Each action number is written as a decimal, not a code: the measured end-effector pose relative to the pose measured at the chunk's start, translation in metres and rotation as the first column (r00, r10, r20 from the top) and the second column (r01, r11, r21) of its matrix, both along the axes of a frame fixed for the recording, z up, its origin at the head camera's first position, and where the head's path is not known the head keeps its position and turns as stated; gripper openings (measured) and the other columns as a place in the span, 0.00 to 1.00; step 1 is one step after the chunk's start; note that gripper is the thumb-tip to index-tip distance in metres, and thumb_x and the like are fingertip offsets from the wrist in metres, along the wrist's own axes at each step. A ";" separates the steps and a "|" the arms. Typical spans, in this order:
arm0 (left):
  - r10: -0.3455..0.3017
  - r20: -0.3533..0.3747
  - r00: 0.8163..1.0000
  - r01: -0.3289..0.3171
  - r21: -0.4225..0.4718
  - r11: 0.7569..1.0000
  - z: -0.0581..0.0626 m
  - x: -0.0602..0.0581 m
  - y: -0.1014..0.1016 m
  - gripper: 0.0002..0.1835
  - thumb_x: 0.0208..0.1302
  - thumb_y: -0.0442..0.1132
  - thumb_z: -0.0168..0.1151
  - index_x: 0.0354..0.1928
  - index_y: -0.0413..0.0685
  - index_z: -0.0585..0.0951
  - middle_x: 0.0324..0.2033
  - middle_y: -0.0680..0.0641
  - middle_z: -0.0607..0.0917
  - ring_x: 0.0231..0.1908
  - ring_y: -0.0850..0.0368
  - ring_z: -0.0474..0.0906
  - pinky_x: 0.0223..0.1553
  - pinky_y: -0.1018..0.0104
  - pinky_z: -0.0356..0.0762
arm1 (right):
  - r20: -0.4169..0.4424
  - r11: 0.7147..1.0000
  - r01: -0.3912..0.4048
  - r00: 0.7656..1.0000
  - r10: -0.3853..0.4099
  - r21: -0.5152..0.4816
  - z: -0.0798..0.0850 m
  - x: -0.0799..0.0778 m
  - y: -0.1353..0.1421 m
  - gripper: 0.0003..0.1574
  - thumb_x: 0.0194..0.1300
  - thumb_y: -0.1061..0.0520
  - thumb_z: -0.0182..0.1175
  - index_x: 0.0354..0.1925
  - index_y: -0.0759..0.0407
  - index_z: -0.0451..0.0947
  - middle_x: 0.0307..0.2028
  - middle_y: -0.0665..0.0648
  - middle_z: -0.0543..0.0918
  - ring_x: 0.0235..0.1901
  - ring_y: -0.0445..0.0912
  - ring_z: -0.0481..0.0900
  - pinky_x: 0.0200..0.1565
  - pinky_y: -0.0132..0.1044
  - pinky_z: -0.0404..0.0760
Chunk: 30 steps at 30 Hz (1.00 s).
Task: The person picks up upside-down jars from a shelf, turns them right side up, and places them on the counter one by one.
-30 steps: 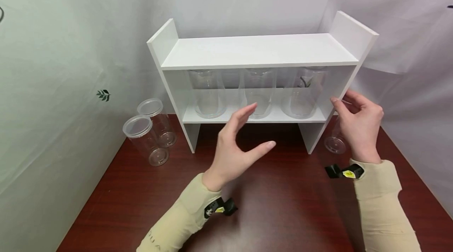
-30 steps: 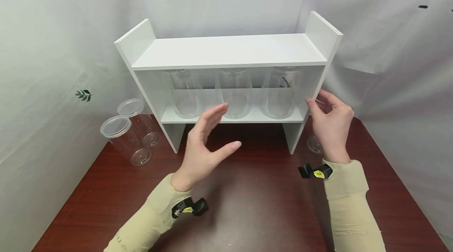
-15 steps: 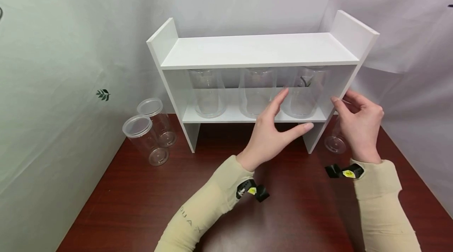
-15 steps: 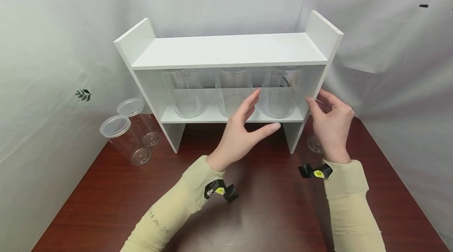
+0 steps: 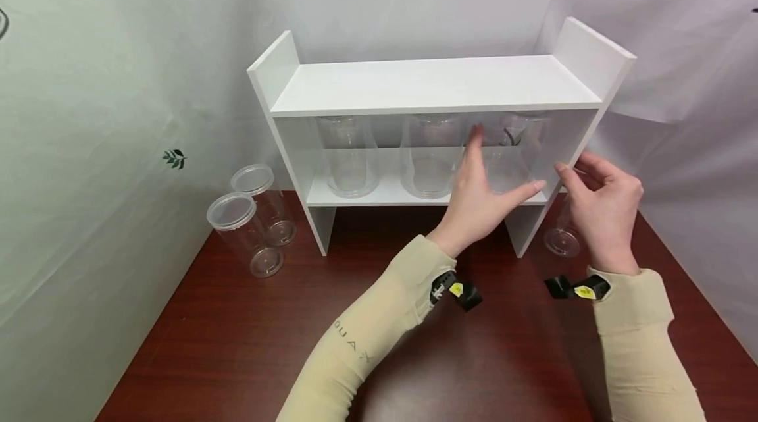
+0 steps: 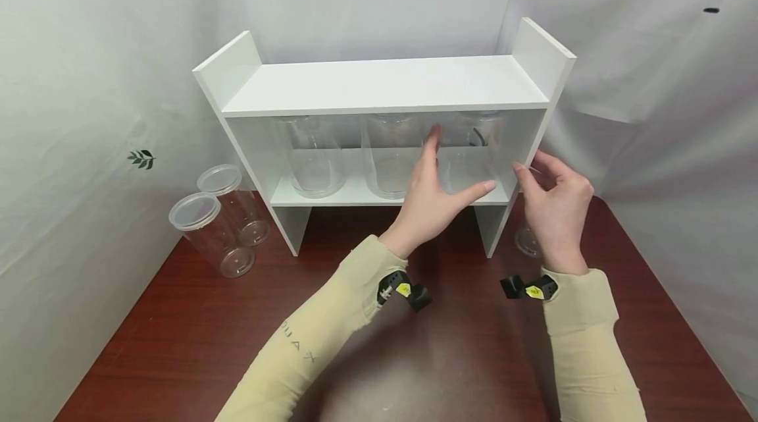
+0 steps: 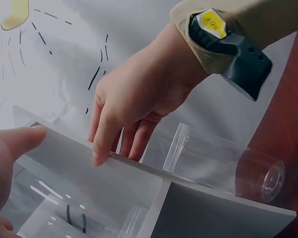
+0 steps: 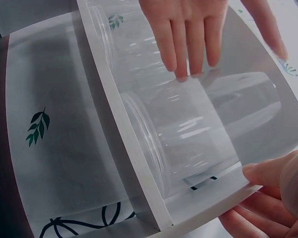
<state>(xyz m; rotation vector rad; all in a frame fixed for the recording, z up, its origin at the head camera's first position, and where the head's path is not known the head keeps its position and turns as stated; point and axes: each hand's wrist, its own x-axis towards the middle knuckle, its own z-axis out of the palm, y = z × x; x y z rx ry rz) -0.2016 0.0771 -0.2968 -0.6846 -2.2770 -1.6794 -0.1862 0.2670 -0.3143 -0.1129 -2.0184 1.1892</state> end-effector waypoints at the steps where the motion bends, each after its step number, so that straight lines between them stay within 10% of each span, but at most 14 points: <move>1: 0.009 -0.007 1.000 -0.009 0.000 1.000 0.001 -0.001 0.003 0.62 0.57 0.54 0.78 0.82 0.52 0.45 0.78 0.54 0.52 0.74 0.63 0.50 0.72 0.64 0.54 | -0.001 1.000 0.001 1.000 -0.001 0.001 0.000 0.000 0.000 0.20 0.63 0.57 0.73 0.52 0.61 0.87 0.45 0.62 0.88 0.35 0.25 0.82 0.38 0.19 0.79; 10: 0.052 -0.067 0.996 -0.052 0.000 0.999 0.002 -0.012 0.017 0.58 0.63 0.49 0.73 0.81 0.44 0.42 0.78 0.46 0.52 0.75 0.62 0.47 0.71 0.71 0.49 | -0.008 1.000 0.007 1.000 -0.007 0.012 -0.002 -0.001 0.000 0.20 0.63 0.56 0.73 0.53 0.60 0.87 0.46 0.64 0.88 0.35 0.24 0.82 0.36 0.18 0.78; 20: 0.072 -0.192 0.979 -0.079 -0.030 0.996 -0.002 0.002 0.017 0.57 0.60 0.46 0.76 0.79 0.38 0.47 0.74 0.39 0.57 0.74 0.56 0.53 0.71 0.72 0.52 | -0.013 1.000 0.012 1.000 -0.012 0.010 -0.001 -0.001 -0.001 0.20 0.63 0.55 0.73 0.52 0.60 0.88 0.45 0.63 0.88 0.35 0.24 0.82 0.36 0.18 0.78; 30: 0.104 -0.175 0.979 -0.122 -0.098 0.988 -0.011 -0.011 0.024 0.56 0.61 0.44 0.76 0.78 0.35 0.47 0.74 0.36 0.58 0.74 0.52 0.54 0.72 0.72 0.49 | -0.016 1.000 0.009 1.000 -0.008 0.006 -0.003 -0.002 0.001 0.19 0.64 0.56 0.72 0.52 0.61 0.87 0.45 0.63 0.88 0.35 0.24 0.82 0.36 0.18 0.78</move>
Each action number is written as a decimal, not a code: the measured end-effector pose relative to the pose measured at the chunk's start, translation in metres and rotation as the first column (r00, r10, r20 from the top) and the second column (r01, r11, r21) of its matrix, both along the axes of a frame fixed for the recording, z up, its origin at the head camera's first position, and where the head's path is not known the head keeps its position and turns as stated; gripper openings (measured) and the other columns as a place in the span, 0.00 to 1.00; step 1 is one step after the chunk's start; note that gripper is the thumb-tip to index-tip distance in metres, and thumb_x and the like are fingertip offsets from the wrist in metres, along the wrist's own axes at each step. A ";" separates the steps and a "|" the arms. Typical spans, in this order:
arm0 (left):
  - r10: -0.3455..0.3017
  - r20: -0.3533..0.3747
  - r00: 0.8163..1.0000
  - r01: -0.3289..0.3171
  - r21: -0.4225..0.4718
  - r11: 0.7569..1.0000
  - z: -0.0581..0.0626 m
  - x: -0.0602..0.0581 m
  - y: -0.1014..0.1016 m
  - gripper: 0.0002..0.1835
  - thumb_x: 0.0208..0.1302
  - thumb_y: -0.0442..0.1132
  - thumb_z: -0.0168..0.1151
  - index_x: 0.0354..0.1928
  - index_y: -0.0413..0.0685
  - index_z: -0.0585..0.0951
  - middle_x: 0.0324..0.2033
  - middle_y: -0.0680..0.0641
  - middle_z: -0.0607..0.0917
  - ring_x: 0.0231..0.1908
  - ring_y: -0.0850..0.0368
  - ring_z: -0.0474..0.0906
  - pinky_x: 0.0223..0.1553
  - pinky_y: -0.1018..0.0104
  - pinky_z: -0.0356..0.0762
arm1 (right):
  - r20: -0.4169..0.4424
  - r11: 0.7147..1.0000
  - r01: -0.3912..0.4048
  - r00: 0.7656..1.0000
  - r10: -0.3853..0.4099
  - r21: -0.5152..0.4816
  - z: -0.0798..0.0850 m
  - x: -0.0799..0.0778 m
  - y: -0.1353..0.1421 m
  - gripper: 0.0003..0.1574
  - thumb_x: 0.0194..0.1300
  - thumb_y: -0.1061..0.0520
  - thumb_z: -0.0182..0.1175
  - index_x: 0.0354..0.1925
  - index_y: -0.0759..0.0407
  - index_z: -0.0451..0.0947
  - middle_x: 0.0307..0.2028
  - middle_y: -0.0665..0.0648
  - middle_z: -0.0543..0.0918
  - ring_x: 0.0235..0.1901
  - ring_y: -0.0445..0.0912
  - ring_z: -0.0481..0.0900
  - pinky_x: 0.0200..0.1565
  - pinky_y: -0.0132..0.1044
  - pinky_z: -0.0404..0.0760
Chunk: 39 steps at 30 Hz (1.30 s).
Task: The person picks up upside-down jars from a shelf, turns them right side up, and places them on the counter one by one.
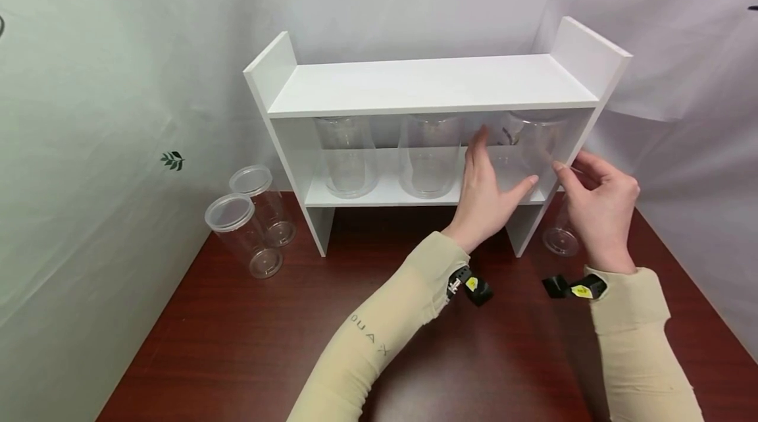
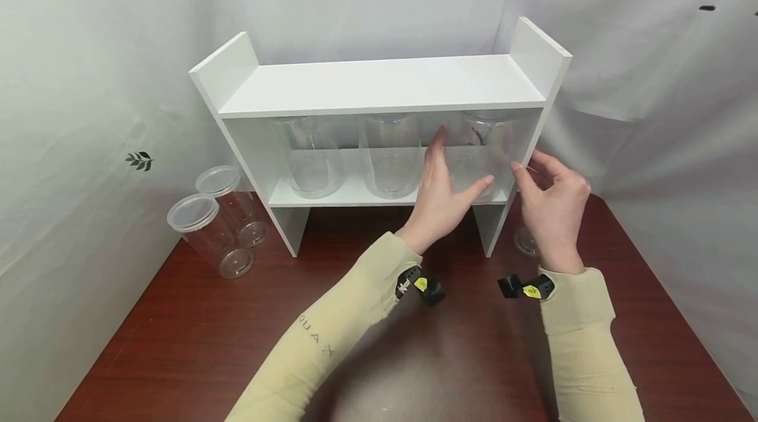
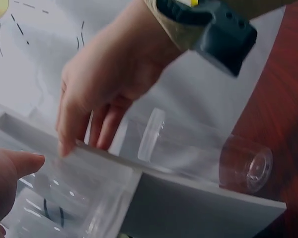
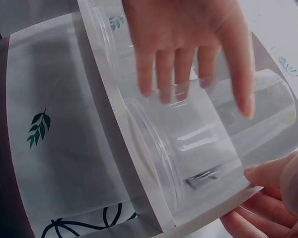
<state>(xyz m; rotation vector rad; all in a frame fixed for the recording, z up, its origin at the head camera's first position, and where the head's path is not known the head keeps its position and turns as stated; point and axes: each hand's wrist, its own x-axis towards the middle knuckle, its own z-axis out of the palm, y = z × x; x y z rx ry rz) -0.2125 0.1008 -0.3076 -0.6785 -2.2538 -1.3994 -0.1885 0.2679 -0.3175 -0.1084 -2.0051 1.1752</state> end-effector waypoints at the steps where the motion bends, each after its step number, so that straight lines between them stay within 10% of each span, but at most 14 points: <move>1: 0.000 0.013 1.000 0.000 -0.002 1.000 -0.001 -0.002 0.000 0.56 0.61 0.44 0.76 0.78 0.36 0.47 0.74 0.36 0.58 0.74 0.52 0.54 0.71 0.72 0.49 | 0.001 1.000 0.000 1.000 0.000 -0.002 0.000 0.000 0.000 0.19 0.64 0.56 0.72 0.52 0.61 0.87 0.45 0.63 0.88 0.35 0.24 0.82 0.36 0.18 0.78; 39: 0.035 -0.010 0.999 -0.035 -0.025 0.999 -0.010 0.015 -0.015 0.56 0.58 0.54 0.77 0.78 0.42 0.52 0.70 0.43 0.66 0.69 0.55 0.65 0.68 0.70 0.61 | 0.002 1.000 -0.007 1.000 0.007 0.002 0.002 0.002 -0.002 0.19 0.64 0.58 0.71 0.53 0.62 0.87 0.46 0.64 0.88 0.34 0.24 0.82 0.36 0.18 0.78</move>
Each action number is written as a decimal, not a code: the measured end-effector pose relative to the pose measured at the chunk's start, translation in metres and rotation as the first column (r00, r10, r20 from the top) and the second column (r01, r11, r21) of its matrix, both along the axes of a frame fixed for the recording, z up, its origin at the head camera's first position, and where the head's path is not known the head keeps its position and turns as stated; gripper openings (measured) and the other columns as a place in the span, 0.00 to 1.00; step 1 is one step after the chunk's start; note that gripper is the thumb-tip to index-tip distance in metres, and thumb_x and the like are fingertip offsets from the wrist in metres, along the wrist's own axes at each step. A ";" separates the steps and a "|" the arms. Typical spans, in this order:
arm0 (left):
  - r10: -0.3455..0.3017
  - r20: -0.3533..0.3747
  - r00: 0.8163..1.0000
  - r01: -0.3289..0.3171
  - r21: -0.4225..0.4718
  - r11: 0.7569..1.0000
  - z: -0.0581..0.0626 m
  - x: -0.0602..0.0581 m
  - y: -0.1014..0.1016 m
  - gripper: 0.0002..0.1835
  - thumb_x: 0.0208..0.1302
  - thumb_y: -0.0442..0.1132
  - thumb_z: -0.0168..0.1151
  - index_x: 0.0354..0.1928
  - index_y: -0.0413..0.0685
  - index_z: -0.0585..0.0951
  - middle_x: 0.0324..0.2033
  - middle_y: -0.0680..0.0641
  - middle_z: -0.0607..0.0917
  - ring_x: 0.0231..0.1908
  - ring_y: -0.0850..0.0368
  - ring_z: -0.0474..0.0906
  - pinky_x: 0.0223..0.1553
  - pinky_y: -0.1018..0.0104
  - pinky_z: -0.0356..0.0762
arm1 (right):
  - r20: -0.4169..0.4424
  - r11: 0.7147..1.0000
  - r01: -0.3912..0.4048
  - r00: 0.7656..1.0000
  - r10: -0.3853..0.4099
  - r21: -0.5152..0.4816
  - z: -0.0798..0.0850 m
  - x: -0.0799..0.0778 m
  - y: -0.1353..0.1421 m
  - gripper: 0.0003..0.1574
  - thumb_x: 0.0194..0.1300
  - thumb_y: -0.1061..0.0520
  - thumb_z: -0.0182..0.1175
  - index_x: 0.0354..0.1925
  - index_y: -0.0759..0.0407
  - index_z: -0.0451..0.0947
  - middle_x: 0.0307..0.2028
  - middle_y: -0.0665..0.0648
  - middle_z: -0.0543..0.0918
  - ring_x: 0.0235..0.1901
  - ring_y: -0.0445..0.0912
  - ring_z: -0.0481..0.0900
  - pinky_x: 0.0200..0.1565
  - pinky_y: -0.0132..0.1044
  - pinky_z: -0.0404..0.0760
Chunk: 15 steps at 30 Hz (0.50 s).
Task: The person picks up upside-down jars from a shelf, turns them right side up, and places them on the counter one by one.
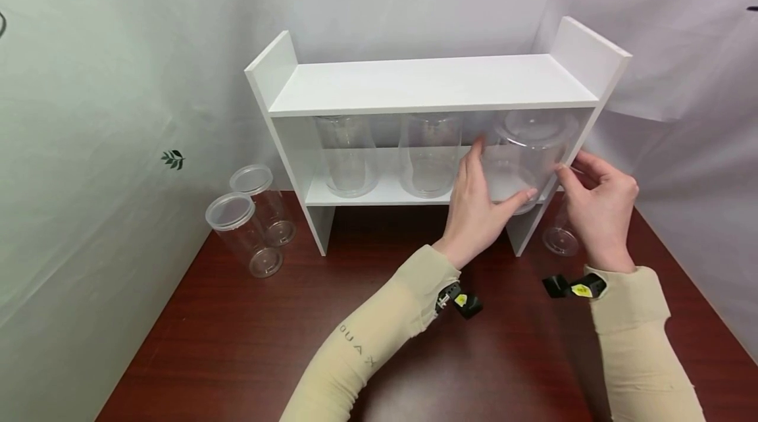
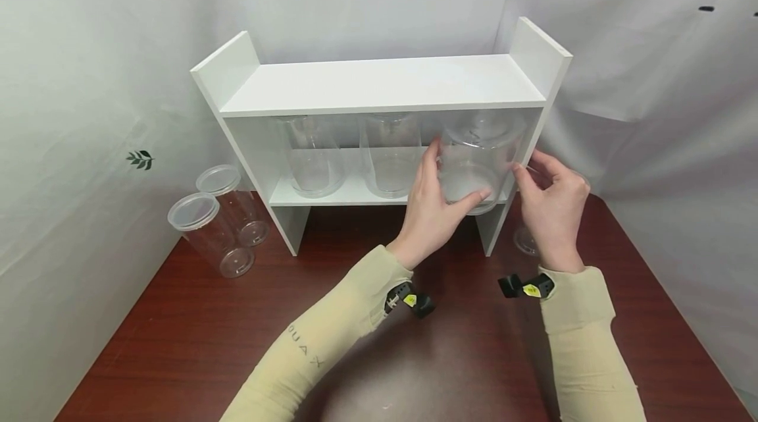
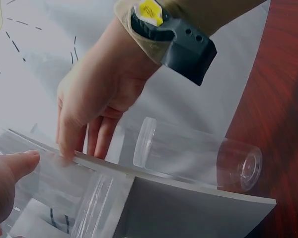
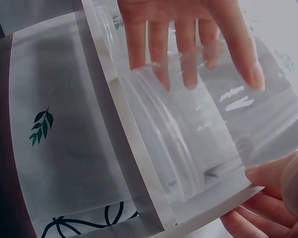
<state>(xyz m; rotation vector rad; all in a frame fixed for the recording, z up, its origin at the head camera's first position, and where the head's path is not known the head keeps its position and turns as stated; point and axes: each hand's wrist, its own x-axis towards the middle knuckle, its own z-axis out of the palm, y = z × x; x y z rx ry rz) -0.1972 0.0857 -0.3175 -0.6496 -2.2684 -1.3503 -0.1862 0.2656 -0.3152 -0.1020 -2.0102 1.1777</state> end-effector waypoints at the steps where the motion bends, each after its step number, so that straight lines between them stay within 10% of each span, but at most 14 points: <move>1: -0.007 -0.007 1.000 0.007 -0.003 1.000 0.000 0.001 -0.002 0.57 0.58 0.54 0.77 0.79 0.42 0.52 0.71 0.43 0.66 0.69 0.56 0.64 0.68 0.70 0.60 | -0.001 1.000 -0.001 1.000 0.001 -0.001 0.000 0.000 0.000 0.19 0.64 0.59 0.71 0.53 0.62 0.87 0.46 0.64 0.88 0.34 0.24 0.82 0.36 0.18 0.79; 15: -0.103 -0.079 0.992 0.108 0.062 0.992 -0.010 0.033 -0.042 0.57 0.56 0.51 0.80 0.79 0.49 0.53 0.68 0.48 0.68 0.65 0.59 0.67 0.64 0.67 0.68 | 0.059 0.999 0.007 0.998 -0.005 -0.031 0.001 0.000 0.001 0.18 0.67 0.59 0.66 0.54 0.61 0.86 0.47 0.63 0.87 0.35 0.26 0.82 0.38 0.20 0.80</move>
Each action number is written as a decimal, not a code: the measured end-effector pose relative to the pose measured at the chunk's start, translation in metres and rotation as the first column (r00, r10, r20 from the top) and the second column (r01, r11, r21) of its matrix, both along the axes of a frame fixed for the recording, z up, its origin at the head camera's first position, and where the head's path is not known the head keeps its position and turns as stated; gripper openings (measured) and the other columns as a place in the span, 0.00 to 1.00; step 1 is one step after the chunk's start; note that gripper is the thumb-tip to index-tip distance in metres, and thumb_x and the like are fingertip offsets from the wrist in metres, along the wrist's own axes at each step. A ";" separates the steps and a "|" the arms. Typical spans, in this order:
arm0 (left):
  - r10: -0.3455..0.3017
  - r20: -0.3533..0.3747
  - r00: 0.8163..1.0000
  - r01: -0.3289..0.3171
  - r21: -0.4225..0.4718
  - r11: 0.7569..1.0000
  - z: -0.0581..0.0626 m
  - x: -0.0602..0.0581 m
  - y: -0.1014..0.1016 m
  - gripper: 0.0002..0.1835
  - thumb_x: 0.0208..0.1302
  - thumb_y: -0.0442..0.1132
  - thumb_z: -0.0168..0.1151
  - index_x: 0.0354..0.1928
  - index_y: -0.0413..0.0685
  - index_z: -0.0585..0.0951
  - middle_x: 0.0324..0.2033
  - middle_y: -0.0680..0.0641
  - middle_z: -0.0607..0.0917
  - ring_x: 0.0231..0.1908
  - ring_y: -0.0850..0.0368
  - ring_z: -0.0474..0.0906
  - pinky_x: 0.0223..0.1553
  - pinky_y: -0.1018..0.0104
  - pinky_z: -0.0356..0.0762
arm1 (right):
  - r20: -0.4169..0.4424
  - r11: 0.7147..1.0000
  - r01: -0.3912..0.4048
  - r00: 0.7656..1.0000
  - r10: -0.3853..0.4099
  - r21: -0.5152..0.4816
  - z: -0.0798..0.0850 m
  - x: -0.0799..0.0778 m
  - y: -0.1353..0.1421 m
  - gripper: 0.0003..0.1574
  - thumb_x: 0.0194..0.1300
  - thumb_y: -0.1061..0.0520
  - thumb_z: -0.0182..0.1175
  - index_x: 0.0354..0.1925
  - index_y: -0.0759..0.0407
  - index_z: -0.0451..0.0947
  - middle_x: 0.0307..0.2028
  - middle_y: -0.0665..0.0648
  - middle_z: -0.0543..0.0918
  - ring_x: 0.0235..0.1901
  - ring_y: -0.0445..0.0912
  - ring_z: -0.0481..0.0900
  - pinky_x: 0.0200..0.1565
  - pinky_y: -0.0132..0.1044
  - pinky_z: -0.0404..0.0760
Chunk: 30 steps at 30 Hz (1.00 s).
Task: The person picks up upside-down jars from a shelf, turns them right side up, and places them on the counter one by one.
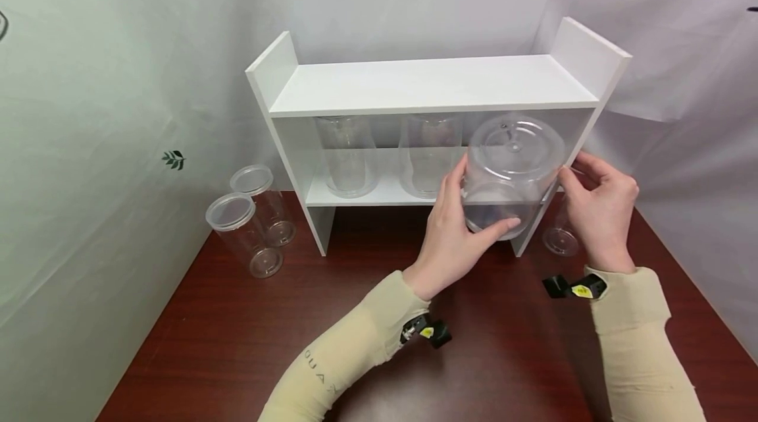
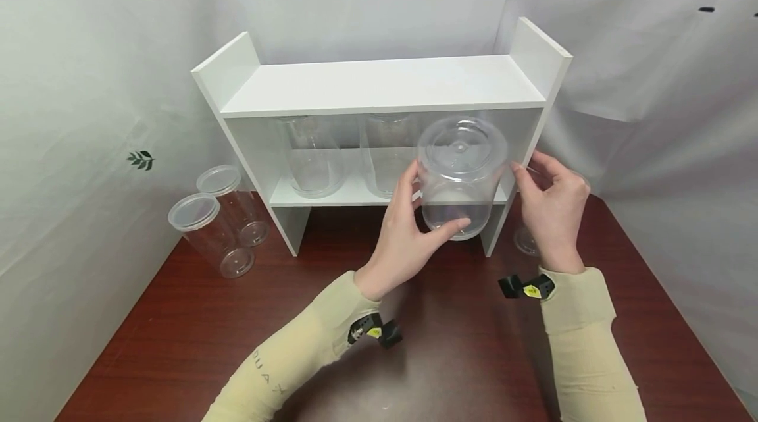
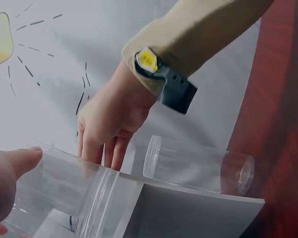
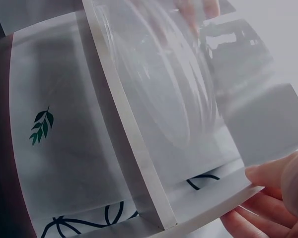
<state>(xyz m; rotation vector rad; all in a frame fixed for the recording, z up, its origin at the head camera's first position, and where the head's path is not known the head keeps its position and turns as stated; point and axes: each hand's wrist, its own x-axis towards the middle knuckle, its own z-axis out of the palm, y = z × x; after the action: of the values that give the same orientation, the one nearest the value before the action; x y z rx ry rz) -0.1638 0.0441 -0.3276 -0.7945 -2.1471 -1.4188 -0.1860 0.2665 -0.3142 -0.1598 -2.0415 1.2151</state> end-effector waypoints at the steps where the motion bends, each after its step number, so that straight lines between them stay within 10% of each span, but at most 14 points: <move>1: -0.010 -0.001 1.000 0.010 0.007 1.000 -0.002 0.003 -0.004 0.57 0.55 0.50 0.80 0.79 0.49 0.53 0.68 0.48 0.68 0.65 0.59 0.67 0.63 0.66 0.69 | 0.000 1.000 0.000 1.000 0.000 -0.004 0.000 0.000 0.000 0.19 0.66 0.59 0.67 0.54 0.61 0.86 0.47 0.63 0.87 0.35 0.26 0.82 0.38 0.20 0.80; 19: -0.130 0.119 0.984 0.101 0.218 0.971 -0.044 0.036 -0.052 0.52 0.51 0.39 0.82 0.73 0.52 0.58 0.65 0.49 0.69 0.61 0.54 0.73 0.57 0.58 0.79 | 0.015 0.998 -0.032 0.999 0.033 -0.062 -0.001 0.008 -0.002 0.26 0.65 0.55 0.71 0.62 0.52 0.82 0.54 0.58 0.85 0.45 0.34 0.84 0.46 0.24 0.81; 25: -0.148 0.123 0.981 0.108 0.280 0.954 -0.052 0.038 -0.063 0.57 0.51 0.35 0.82 0.77 0.58 0.55 0.65 0.48 0.68 0.55 0.49 0.77 0.53 0.56 0.82 | -0.182 0.987 -0.079 0.982 0.053 -0.140 0.010 0.033 -0.018 0.31 0.63 0.65 0.70 0.64 0.55 0.78 0.59 0.57 0.81 0.59 0.45 0.79 0.61 0.35 0.76; 30: -0.220 0.117 0.968 0.159 0.389 0.907 -0.055 0.036 -0.071 0.55 0.51 0.27 0.79 0.77 0.54 0.58 0.66 0.43 0.67 0.54 0.37 0.77 0.54 0.50 0.81 | -0.339 0.965 -0.241 0.921 0.193 -0.105 0.020 0.059 -0.041 0.27 0.60 0.72 0.68 0.59 0.70 0.79 0.55 0.66 0.83 0.54 0.49 0.82 0.58 0.35 0.78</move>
<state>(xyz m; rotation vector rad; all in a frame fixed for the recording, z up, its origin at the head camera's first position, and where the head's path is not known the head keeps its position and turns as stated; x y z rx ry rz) -0.1278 -0.0270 -0.3824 -0.7778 -1.8501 -1.9821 -0.1271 0.2252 -0.2945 0.1963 -1.7146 1.4235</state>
